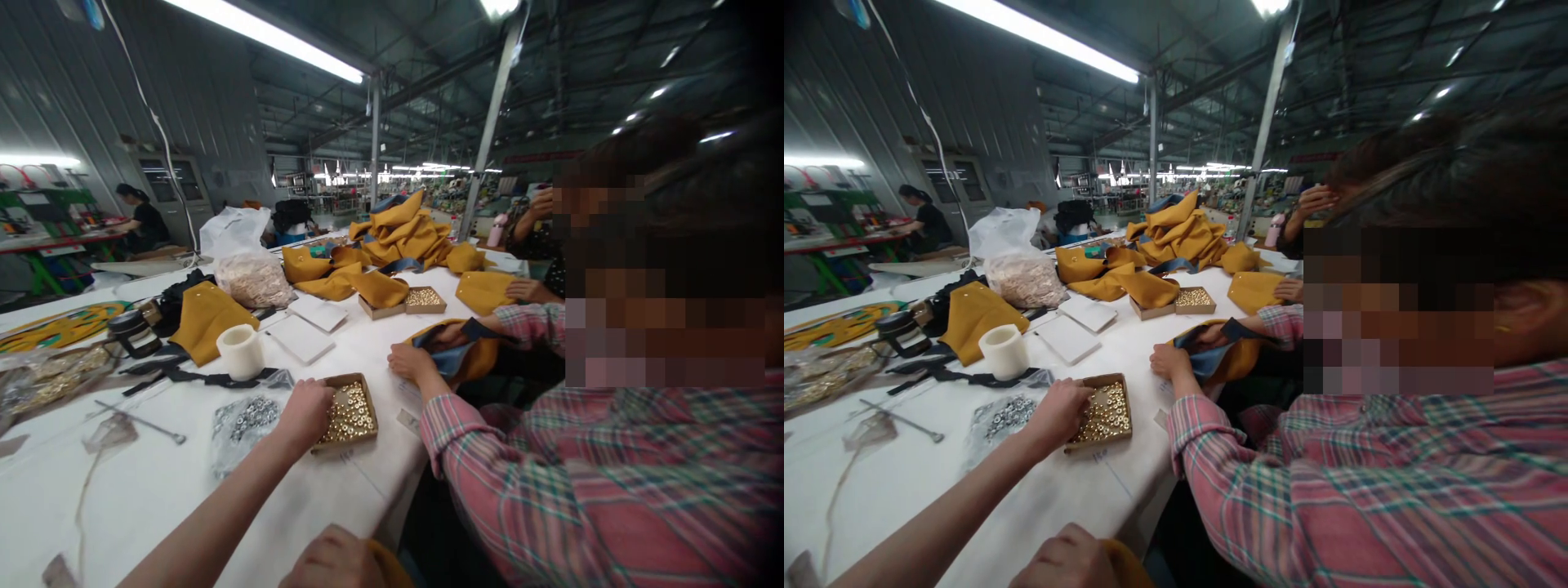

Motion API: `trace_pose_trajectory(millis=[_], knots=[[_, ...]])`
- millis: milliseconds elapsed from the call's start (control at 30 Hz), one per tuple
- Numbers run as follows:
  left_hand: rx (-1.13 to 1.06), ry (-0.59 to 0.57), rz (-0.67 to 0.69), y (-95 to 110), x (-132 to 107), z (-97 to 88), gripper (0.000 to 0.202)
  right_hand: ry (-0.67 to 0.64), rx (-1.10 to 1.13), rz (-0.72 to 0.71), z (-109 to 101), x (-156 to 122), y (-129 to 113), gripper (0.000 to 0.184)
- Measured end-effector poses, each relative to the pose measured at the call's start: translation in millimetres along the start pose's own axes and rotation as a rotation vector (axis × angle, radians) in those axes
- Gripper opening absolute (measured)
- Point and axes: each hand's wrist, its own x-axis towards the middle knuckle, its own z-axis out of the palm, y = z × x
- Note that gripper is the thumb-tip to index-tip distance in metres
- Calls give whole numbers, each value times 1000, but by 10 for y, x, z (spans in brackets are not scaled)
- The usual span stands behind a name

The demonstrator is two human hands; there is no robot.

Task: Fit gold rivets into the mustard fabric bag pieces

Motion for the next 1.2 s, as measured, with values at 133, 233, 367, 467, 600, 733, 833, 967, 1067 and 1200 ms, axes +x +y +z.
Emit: trace_pose_trajectory(millis=[133, 233, 367, 467, 600, 733, 833, 967, 1067, 1200], knots=[[-180, 88, -32, -51, -24, 59, 18, 77, 89, -37, -6, -145, -238, 30], [-279, 110, -87, -166, -64, 54, 18, 101, 150, -61, 2, -263, -394, 14], [-302, 154, -147, -375, -98, -3, 16, 115, 211, -84, 0, -362, -461, 39], [-320, 139, -138, -400, -95, -40, 20, 134, 245, -73, -4, -375, -335, 35], [-276, 93, -37, -219, -85, -65, 23, 154, 288, -26, 0, -371, 37, 33], [-214, 36, 48, -78, -64, -38, 16, 163, 346, 7, 14, -407, 473, 11], [-208, -3, 77, -79, -33, 27, 20, 159, 396, 8, 27, -448, 733, 26], [-151, -3, 100, -114, 12, 100, 23, 148, 441, 12, 41, -506, 941, 28], [-105, 7, 108, -112, 39, 106, 22, 138, 467, 29, 56, -560, 1003, 24], [-61, 2, 120, -75, 56, 83, 20, 123, 502, 51, 80, -607, 1000, 27]])
